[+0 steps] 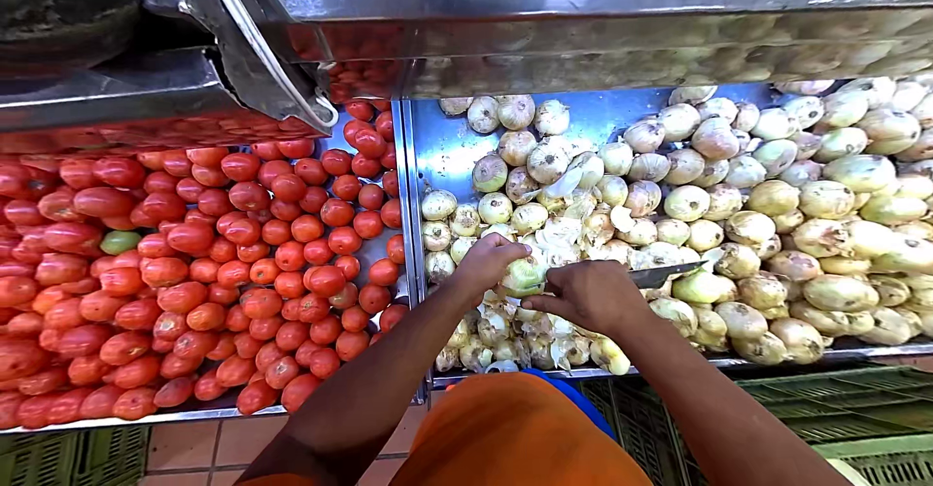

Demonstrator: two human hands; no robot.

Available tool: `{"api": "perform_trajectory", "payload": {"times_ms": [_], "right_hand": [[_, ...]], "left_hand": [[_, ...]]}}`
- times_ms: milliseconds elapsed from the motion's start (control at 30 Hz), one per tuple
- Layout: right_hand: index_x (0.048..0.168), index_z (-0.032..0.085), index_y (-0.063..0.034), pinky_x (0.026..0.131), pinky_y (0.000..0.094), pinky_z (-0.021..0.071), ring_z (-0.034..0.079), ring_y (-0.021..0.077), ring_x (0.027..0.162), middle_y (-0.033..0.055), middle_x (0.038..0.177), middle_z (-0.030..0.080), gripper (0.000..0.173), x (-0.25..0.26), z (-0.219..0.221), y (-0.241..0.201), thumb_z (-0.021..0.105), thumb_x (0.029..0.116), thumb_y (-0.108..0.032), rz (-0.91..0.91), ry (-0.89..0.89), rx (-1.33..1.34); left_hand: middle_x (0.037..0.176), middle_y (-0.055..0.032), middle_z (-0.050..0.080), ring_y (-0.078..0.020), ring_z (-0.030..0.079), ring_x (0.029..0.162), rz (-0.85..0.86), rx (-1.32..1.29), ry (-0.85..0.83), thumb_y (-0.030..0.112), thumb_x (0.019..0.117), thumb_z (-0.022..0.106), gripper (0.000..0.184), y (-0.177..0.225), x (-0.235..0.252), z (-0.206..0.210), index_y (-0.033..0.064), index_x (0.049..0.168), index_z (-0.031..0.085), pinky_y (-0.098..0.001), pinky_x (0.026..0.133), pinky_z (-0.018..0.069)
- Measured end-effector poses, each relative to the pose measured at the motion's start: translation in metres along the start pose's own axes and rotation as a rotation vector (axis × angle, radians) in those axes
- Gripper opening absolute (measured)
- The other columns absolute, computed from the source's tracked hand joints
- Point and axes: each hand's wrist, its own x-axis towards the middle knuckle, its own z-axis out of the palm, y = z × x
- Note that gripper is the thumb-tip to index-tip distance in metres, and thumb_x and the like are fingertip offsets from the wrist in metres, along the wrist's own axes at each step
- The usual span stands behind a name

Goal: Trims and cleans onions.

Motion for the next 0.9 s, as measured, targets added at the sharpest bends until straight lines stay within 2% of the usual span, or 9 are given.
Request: {"api": "perform_trajectory", "payload": {"times_ms": [133,200,267,300,367,467,633,800,900], "right_hand": [[0.064,0.057,-0.0153,0.045,0.0435,0.0474,0.060,0.0209,0.050,0.0015,0.053,0.052,0.071,-0.007,0.019,-0.007,0.046,0.0920,-0.079,-0.171,0.081,-0.029],[0.076,0.062,-0.0108,0.055,0.0483,0.0524,0.067,0.0276,0.064,0.0074,0.065,0.060,0.073,-0.008,0.025,-0.014,0.040,0.0951,-0.078,-0.137,-0.138,-0.038],[0.093,0.065,-0.0090,0.071,0.0525,0.0546,0.070,0.0312,0.082,0.0108,0.082,0.067,0.072,-0.003,0.018,-0.016,0.043,0.0954,-0.077,-0.004,-0.369,0.000],[0.096,0.067,-0.0097,0.074,0.0533,0.0545,0.070,0.0306,0.086,0.0104,0.085,0.068,0.070,-0.003,0.014,-0.015,0.048,0.0937,-0.077,0.059,-0.391,0.040],[0.090,0.067,-0.0126,0.068,0.0517,0.0549,0.069,0.0268,0.077,0.0064,0.077,0.067,0.070,-0.006,0.009,-0.013,0.054,0.0879,-0.081,0.134,-0.252,0.113],[0.083,0.066,-0.0146,0.060,0.0495,0.0531,0.067,0.0240,0.068,0.0031,0.069,0.063,0.073,-0.005,0.002,-0.016,0.054,0.0823,-0.086,0.209,-0.103,0.148],[0.084,0.063,-0.0170,0.062,0.0478,0.0527,0.066,0.0226,0.071,0.0020,0.070,0.062,0.074,0.000,-0.005,-0.018,0.052,0.0785,-0.090,0.317,-0.219,0.123],[0.078,0.063,-0.0165,0.061,0.0477,0.0517,0.067,0.0240,0.071,0.0037,0.067,0.061,0.077,0.000,0.000,-0.020,0.045,0.0806,-0.092,0.266,-0.248,0.055],[0.074,0.063,-0.0158,0.057,0.0472,0.0510,0.067,0.0244,0.066,0.0040,0.063,0.060,0.076,0.000,0.012,-0.019,0.042,0.0863,-0.088,0.174,-0.140,0.026]], "left_hand": [[0.112,-0.0188,0.067,-0.0303,0.068,0.094,-0.156,-0.293,0.106,0.038,0.1012,0.051,0.042,-0.001,0.009,0.000,0.0055,0.127,0.060,-0.0485,0.079,0.0570],[0.122,-0.0215,0.064,-0.0355,0.069,0.097,-0.203,-0.474,0.135,0.041,0.1050,0.041,0.047,0.003,0.011,-0.007,0.0088,0.137,0.055,-0.0508,0.078,0.0589],[0.123,-0.0216,0.064,-0.0351,0.069,0.096,-0.201,-0.464,0.118,0.045,0.1060,0.039,0.051,0.005,0.010,-0.013,0.0099,0.139,0.053,-0.0495,0.077,0.0586],[0.121,-0.0201,0.065,-0.0328,0.068,0.097,-0.179,-0.421,0.106,0.046,0.1061,0.040,0.051,0.003,0.008,-0.014,0.0099,0.138,0.055,-0.0478,0.077,0.0569],[0.117,-0.0169,0.066,-0.0284,0.067,0.101,-0.093,-0.328,0.052,0.044,0.1068,0.048,0.046,-0.001,0.002,-0.018,0.0097,0.138,0.053,-0.0462,0.085,0.0559],[0.111,-0.0175,0.068,-0.0272,0.068,0.098,0.000,-0.273,-0.031,0.028,0.1018,0.062,0.041,-0.008,-0.003,-0.021,0.0053,0.135,0.054,-0.0448,0.085,0.0575],[0.117,-0.0177,0.067,-0.0267,0.067,0.102,0.087,-0.210,-0.135,0.012,0.0971,0.065,0.037,-0.009,-0.009,-0.015,-0.0003,0.131,0.060,-0.0445,0.089,0.0570],[0.113,-0.0176,0.068,-0.0268,0.068,0.100,0.075,-0.156,-0.025,0.016,0.0910,0.074,0.042,-0.018,-0.009,-0.002,-0.0006,0.127,0.061,-0.0453,0.088,0.0573],[0.111,-0.0149,0.069,-0.0263,0.067,0.098,0.044,-0.051,0.021,0.025,0.0911,0.076,0.042,-0.019,-0.017,0.007,0.0048,0.125,0.063,-0.0467,0.085,0.0560]]}}
